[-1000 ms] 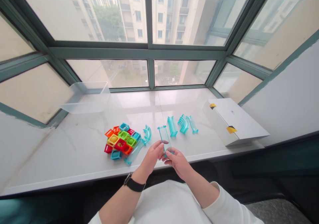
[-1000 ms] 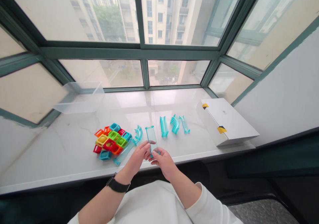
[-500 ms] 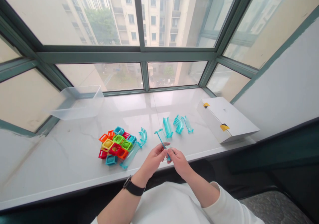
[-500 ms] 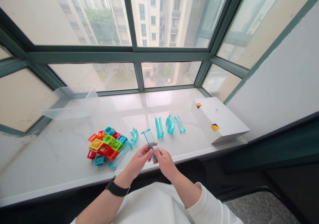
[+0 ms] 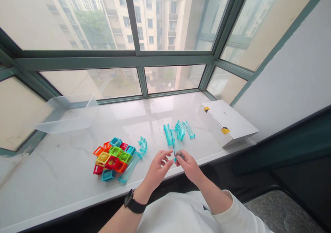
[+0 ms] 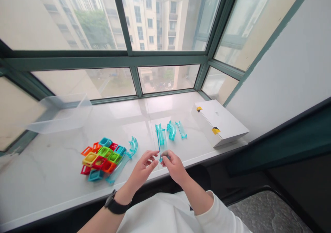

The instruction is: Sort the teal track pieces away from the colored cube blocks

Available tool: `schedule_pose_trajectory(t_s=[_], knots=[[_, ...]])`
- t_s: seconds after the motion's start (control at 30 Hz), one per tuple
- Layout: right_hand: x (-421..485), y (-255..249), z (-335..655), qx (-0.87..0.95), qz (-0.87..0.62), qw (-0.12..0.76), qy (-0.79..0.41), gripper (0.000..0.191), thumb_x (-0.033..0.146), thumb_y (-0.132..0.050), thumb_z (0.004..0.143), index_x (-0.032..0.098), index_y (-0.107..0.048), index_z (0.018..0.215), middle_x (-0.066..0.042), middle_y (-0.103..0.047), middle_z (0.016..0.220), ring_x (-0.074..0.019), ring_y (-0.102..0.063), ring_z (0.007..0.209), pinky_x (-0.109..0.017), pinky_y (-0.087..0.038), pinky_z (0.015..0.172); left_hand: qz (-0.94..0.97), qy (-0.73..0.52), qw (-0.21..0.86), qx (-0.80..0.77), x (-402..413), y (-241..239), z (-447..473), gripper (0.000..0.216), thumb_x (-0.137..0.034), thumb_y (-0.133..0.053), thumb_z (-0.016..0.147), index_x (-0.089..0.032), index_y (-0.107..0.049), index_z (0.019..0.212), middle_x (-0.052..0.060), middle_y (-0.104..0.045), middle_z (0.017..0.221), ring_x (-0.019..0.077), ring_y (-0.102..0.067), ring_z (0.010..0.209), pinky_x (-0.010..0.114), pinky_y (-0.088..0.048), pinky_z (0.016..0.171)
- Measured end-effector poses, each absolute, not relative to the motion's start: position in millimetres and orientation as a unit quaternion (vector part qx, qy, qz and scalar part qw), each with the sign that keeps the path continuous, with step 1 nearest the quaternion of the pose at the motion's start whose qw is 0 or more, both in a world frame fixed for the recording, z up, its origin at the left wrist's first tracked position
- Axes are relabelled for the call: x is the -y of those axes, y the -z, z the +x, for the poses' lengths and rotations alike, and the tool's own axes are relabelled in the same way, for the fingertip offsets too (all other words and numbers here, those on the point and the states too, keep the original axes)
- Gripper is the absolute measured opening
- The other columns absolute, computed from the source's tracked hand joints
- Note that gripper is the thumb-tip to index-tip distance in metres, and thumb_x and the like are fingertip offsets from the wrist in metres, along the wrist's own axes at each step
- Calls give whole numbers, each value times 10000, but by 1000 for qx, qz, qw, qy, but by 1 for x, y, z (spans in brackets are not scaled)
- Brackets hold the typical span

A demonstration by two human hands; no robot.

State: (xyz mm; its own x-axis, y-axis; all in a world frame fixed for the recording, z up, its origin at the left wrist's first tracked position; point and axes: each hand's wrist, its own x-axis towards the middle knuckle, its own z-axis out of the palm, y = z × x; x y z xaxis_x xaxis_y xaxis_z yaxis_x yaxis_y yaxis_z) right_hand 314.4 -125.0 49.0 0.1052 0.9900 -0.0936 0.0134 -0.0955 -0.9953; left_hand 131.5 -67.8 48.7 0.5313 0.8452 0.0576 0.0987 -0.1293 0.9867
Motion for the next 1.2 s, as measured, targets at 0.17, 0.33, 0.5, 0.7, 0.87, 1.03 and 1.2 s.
schedule_pose_trajectory(t_s=[0.17, 0.33, 0.5, 0.7, 0.87, 1.03, 1.2], knots=[[126, -54, 314, 469, -555, 499, -472, 391, 595, -611, 973, 216, -616, 879, 3, -613, 796, -177, -581, 757, -323, -484, 755, 706, -327, 525, -345, 74, -57, 138, 324, -387, -637, 988, -289, -702, 1290, 65, -648, 1185, 167, -660, 941, 297, -553, 776], [123, -46, 308, 452, -580, 506, -450, 447, 644, -567, 985, 218, -624, 864, -12, -626, 805, -187, -559, 749, -328, -475, 741, 712, -324, 514, -353, 77, -61, 139, 326, -349, -644, 978, -287, -711, 1291, 70, -676, 1161, 178, -665, 921, 302, -557, 758], [118, -46, 302, 441, -586, 514, -446, 399, 595, -499, 1014, 232, -593, 879, -19, -635, 830, -188, -559, 734, -330, -485, 725, 711, -332, 505, -359, 76, -62, 140, 329, -339, -634, 984, -286, -710, 1300, 76, -692, 1141, 192, -668, 945, 314, -560, 783], [117, -46, 306, 459, -578, 487, -468, 120, 227, -521, 842, 237, -603, 929, 11, -633, 859, -182, -562, 787, -310, -480, 741, 717, -334, 493, -362, 74, -57, 139, 329, -366, -584, 1016, -287, -705, 1311, 82, -707, 1110, 208, -675, 976, 324, -559, 794], [118, -45, 313, 493, -575, 467, -456, 122, 247, -515, 884, 236, -600, 970, 12, -647, 878, -179, -575, 803, -310, -472, 762, 719, -326, 494, -364, 73, -54, 141, 344, -377, -565, 1027, -284, -690, 1334, 78, -728, 1111, 204, -680, 971, 327, -560, 815], [118, -47, 315, 508, -594, 452, -430, 135, 286, -467, 955, 240, -543, 854, 32, -575, 748, -171, -554, 742, -307, -460, 736, 725, -317, 490, -365, 73, -55, 142, 356, -397, -578, 1015, -267, -699, 1325, 78, -734, 1073, 199, -679, 928, 322, -555, 802], [120, -45, 320, 540, -615, 430, -380, 292, 202, -546, 880, 251, -597, 1164, -9, -672, 976, -191, -628, 869, -345, -520, 827, 687, -322, 520, -392, 71, -51, 143, 378, -445, -592, 991, -239, -727, 1278, 83, -741, 1054, 212, -676, 934, 331, -550, 816]])
